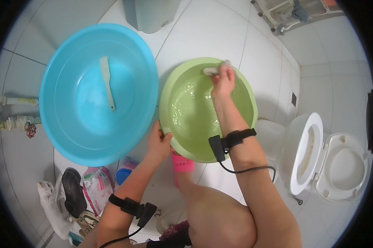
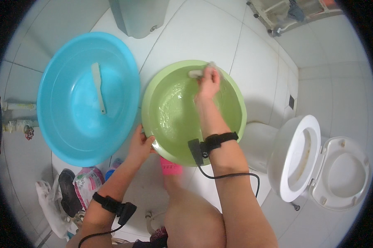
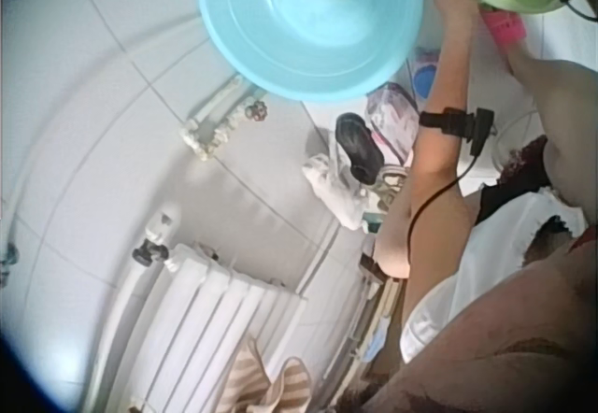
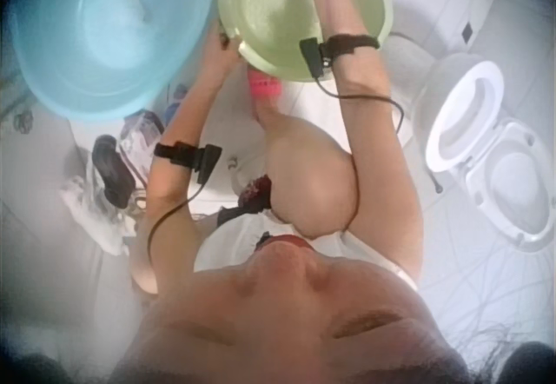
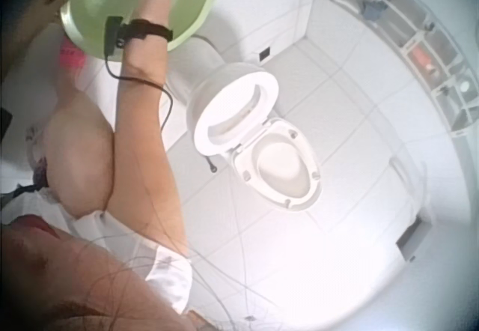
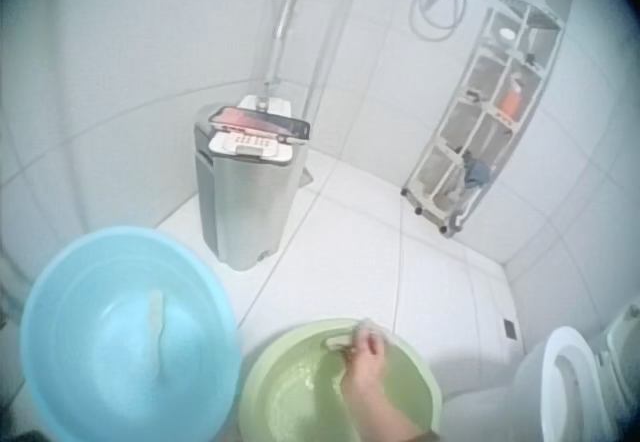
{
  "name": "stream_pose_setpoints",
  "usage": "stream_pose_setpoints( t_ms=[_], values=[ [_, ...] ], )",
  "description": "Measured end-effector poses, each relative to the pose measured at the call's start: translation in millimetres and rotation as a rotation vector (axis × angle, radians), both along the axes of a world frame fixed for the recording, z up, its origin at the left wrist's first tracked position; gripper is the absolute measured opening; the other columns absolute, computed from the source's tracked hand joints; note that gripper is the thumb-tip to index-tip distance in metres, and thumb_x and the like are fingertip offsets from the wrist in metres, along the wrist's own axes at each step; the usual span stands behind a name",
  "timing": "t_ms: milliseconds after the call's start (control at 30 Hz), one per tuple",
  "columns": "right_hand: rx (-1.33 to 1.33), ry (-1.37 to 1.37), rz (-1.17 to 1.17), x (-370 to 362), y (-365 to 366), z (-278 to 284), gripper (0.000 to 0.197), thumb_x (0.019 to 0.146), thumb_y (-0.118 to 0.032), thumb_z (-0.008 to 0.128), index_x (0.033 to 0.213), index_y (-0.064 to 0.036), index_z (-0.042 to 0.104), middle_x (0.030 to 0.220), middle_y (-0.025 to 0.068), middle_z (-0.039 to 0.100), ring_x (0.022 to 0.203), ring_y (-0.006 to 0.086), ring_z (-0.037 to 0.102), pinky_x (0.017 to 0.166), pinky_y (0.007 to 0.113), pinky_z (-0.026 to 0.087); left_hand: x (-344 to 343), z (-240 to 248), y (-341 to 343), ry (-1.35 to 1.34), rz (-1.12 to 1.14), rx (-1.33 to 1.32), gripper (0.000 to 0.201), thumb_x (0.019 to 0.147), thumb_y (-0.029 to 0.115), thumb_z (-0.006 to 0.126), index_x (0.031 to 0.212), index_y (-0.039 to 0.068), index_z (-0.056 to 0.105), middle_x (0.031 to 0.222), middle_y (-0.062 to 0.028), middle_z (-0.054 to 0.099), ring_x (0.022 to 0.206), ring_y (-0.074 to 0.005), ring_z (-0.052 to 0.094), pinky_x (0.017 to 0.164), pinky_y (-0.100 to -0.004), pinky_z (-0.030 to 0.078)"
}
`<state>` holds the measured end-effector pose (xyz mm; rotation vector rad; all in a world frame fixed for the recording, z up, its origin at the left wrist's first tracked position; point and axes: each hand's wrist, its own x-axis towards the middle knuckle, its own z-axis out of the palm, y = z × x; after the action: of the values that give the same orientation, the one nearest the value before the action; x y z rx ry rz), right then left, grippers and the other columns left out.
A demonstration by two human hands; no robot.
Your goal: Washing and scrubbing a pair of shoes in a basin in a bathroom.
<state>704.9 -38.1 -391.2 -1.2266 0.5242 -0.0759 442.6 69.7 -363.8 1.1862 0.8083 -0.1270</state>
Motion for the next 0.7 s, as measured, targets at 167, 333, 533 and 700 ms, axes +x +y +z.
stream_pose_setpoints(
  t_ms=[167,333,533,700],
  values=[
    [-0.042,0.051,0.685,-50,36,-3,0.026,0.085,-0.011,0.063,0.109,-0.0114,0.053,0.099,-0.0009,0.052,0.092,0.0141,0.052,0.082,0.034,0.046,3,0,1,-0.055,-0.082,0.055,0.050,0.087,-0.003,0.052,0.134,0.003,0.035,0.091,-0.0148,0.063,0.074,-0.0194,0.065,0.055,-0.0301,0.057],
    [-0.091,0.257,1.511,-112,4,23,0.020,0.077,-0.003,0.061,0.096,-0.0088,0.058,0.095,0.0006,0.057,0.093,0.0126,0.054,0.086,0.029,0.043,-6,-18,4,-0.086,-0.152,0.154,0.052,0.088,-0.002,0.051,0.137,0.005,0.034,0.097,-0.0142,0.062,0.078,-0.0191,0.065,0.056,-0.0288,0.059],
    [-0.318,0.130,1.636,-123,-2,57,0.018,0.081,-0.012,0.065,0.098,-0.0052,0.062,0.095,0.0017,0.060,0.096,0.0131,0.056,0.087,0.029,0.044,3,3,3,-0.074,-0.116,0.074,0.055,0.092,0.005,0.048,0.143,0.010,0.028,0.106,-0.0150,0.060,0.088,-0.0202,0.064,0.066,-0.0330,0.060],
    [-0.547,-0.188,0.977,-81,57,51,0.029,0.080,-0.025,0.069,0.101,-0.0062,0.066,0.079,0.0081,0.057,0.073,0.0169,0.052,0.073,0.031,0.046,10,15,3,0.006,-0.052,-0.082,0.064,0.093,0.006,0.047,0.148,0.015,0.016,0.119,-0.0163,0.057,0.092,-0.0219,0.064,0.067,-0.0338,0.059]
  ],
)
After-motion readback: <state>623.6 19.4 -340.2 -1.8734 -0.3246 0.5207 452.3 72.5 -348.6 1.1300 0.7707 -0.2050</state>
